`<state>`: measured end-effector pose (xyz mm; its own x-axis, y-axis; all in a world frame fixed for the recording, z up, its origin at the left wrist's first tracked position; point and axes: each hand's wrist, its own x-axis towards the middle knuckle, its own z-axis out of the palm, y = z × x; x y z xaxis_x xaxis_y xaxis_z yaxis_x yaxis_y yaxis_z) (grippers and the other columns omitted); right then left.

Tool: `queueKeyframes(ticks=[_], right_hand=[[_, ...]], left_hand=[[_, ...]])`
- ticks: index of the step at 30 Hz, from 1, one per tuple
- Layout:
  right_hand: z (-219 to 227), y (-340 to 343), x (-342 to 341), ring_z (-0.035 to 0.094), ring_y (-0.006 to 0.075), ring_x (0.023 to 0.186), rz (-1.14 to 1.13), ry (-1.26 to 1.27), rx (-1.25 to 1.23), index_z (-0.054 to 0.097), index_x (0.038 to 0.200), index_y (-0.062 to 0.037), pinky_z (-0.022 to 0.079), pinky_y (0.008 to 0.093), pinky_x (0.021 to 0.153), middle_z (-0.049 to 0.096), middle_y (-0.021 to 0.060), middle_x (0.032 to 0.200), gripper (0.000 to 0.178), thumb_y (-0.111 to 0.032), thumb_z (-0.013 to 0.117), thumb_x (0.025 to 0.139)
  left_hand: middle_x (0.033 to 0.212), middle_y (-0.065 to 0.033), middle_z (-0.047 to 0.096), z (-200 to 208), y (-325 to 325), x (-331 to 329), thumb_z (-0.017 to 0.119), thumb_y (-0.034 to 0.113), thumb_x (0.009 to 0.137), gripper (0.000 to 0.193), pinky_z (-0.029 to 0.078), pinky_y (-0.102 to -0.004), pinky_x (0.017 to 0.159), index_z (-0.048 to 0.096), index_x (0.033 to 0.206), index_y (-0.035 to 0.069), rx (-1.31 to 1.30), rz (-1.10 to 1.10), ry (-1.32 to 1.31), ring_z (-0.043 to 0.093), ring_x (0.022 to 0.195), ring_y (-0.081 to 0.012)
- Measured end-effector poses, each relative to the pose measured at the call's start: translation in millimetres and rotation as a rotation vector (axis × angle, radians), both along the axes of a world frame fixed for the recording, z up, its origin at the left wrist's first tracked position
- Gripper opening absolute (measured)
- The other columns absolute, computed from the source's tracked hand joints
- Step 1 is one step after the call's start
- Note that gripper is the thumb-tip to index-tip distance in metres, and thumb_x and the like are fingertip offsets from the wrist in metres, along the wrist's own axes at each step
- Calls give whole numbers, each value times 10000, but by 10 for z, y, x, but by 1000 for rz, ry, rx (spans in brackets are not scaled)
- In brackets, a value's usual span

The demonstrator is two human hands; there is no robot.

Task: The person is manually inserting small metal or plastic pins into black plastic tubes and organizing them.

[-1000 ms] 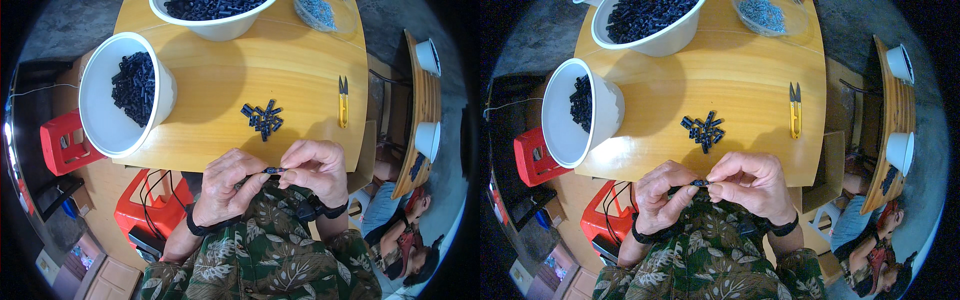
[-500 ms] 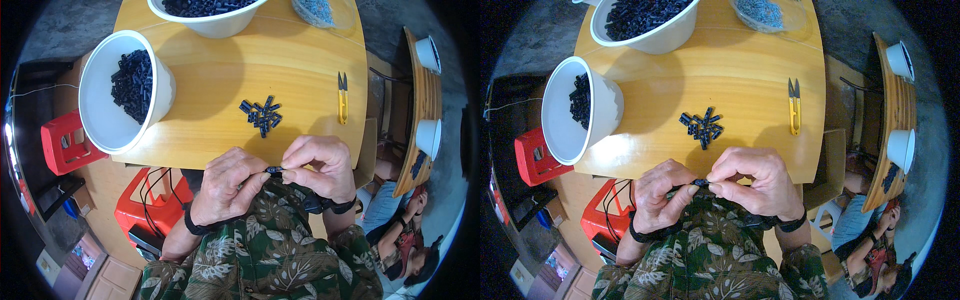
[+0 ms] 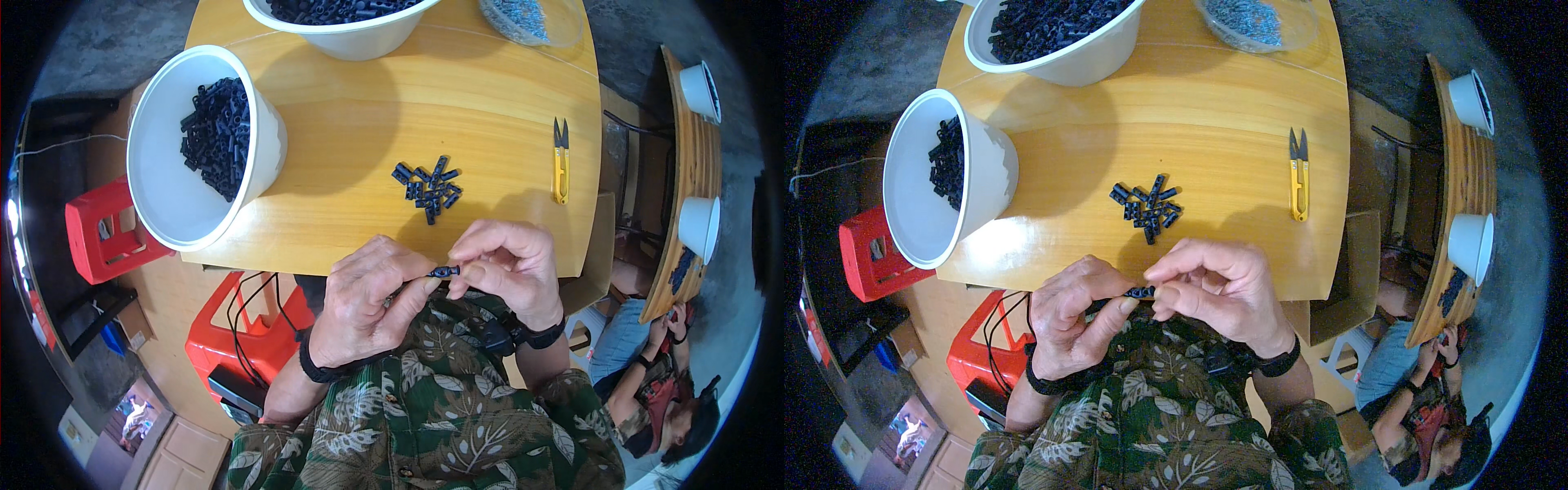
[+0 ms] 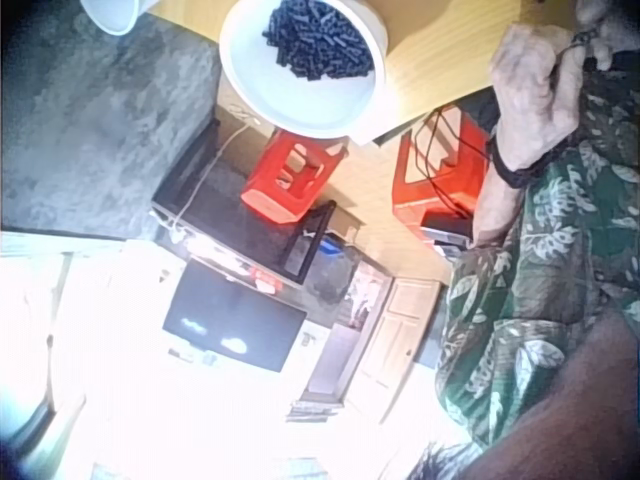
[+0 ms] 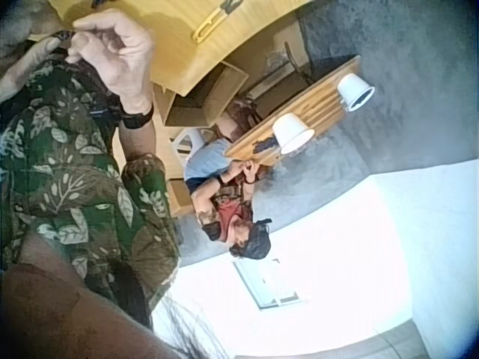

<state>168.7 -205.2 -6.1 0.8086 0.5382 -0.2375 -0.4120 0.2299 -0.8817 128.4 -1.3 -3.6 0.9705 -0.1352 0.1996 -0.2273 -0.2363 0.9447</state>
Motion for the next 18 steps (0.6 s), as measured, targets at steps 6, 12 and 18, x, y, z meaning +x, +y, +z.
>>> queueKeyframes(ticks=[6,12,18], right_hand=[[0,-21,-14,663,112,699,-22,27,-5,680,969,24,534,225,615,675,81,872,87,23,696,884],[86,2,-23,639,82,659,5,40,-114,659,936,27,524,211,582,667,51,804,47,-11,676,914],[77,22,-56,621,67,638,-16,100,-111,651,907,12,514,201,570,665,44,796,53,-35,668,924]], left_hand=[[766,-112,650,64,-7,3,755,-40,732,210,499,-364,632,668,919,3,80,20,-14,626,673,-283],[768,-115,645,75,-35,-18,762,-49,716,220,496,-360,615,669,910,-2,146,52,-89,625,670,-276],[784,-121,647,59,-43,-40,755,-52,724,216,500,-370,625,665,914,-6,179,33,-55,625,687,-282]])
